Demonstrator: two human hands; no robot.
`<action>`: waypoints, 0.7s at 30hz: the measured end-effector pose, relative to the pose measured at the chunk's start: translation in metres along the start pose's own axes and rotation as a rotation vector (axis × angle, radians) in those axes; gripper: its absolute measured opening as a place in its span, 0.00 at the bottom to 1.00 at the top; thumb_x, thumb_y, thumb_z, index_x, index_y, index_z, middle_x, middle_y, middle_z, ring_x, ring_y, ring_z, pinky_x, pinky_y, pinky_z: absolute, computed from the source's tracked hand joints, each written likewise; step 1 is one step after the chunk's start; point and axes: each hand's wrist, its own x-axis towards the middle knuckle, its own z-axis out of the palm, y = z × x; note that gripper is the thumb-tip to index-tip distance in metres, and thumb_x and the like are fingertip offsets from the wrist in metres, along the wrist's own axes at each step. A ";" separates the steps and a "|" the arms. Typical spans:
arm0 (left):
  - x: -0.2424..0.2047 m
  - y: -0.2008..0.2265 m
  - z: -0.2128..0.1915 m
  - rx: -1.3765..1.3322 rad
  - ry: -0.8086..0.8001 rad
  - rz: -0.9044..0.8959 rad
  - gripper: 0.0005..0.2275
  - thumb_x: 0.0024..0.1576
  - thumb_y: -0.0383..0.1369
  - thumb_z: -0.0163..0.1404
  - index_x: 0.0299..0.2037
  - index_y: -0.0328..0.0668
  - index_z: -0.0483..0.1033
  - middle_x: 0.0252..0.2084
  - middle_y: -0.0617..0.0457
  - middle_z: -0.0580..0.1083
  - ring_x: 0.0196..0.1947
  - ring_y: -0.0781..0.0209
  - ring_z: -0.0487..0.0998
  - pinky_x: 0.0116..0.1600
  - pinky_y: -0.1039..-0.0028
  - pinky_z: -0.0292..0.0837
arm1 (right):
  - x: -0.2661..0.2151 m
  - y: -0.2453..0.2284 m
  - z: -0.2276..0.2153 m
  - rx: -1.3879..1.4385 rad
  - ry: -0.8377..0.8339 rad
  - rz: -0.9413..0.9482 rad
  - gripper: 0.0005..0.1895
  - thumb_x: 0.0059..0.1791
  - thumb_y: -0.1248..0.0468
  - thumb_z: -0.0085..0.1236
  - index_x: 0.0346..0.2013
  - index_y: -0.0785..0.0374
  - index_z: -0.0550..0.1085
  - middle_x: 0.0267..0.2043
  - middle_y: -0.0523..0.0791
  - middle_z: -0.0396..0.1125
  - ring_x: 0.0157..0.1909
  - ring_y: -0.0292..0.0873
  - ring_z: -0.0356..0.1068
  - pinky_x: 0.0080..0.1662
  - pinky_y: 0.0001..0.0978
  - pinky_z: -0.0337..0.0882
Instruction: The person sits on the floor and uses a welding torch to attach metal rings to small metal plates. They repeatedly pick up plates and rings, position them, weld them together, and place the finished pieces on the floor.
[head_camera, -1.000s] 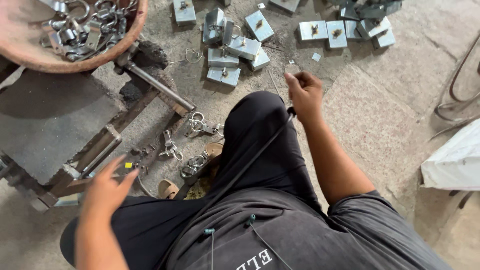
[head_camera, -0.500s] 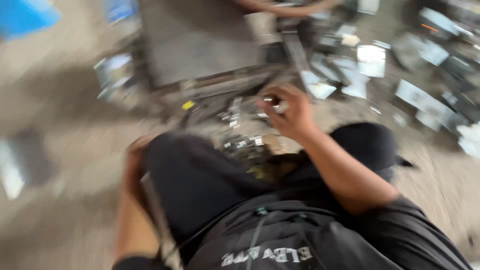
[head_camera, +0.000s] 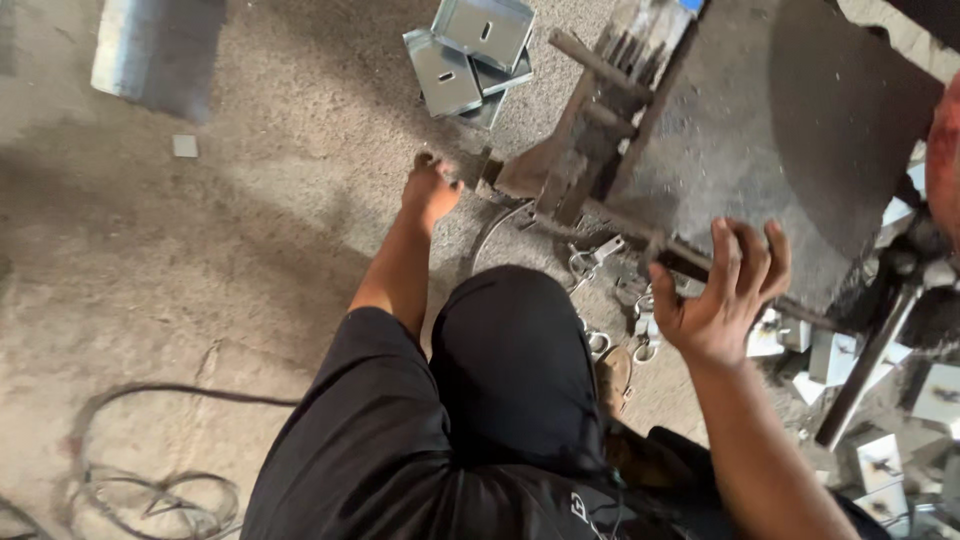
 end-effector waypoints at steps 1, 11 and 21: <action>0.013 0.012 -0.003 0.001 0.040 0.025 0.19 0.54 0.43 0.57 0.55 0.50 0.76 0.70 0.42 0.59 0.60 0.39 0.70 0.61 0.56 0.69 | 0.000 0.001 0.003 0.006 0.022 0.005 0.36 0.57 0.41 0.49 0.65 0.69 0.65 0.62 0.57 0.62 0.71 0.61 0.54 0.70 0.65 0.53; 0.109 0.114 -0.016 0.224 0.057 0.003 0.25 0.53 0.34 0.53 0.64 0.55 0.66 0.56 0.45 0.71 0.56 0.42 0.73 0.56 0.48 0.69 | 0.001 -0.007 -0.016 0.055 -0.073 0.021 0.37 0.54 0.42 0.55 0.62 0.73 0.65 0.61 0.58 0.61 0.69 0.62 0.55 0.70 0.61 0.58; 0.128 0.104 0.038 0.248 0.338 0.217 0.15 0.58 0.30 0.50 0.56 0.47 0.74 0.46 0.47 0.76 0.47 0.46 0.77 0.48 0.52 0.71 | 0.001 -0.006 -0.029 0.065 -0.186 0.052 0.34 0.52 0.47 0.60 0.60 0.72 0.65 0.61 0.56 0.62 0.69 0.58 0.58 0.71 0.56 0.59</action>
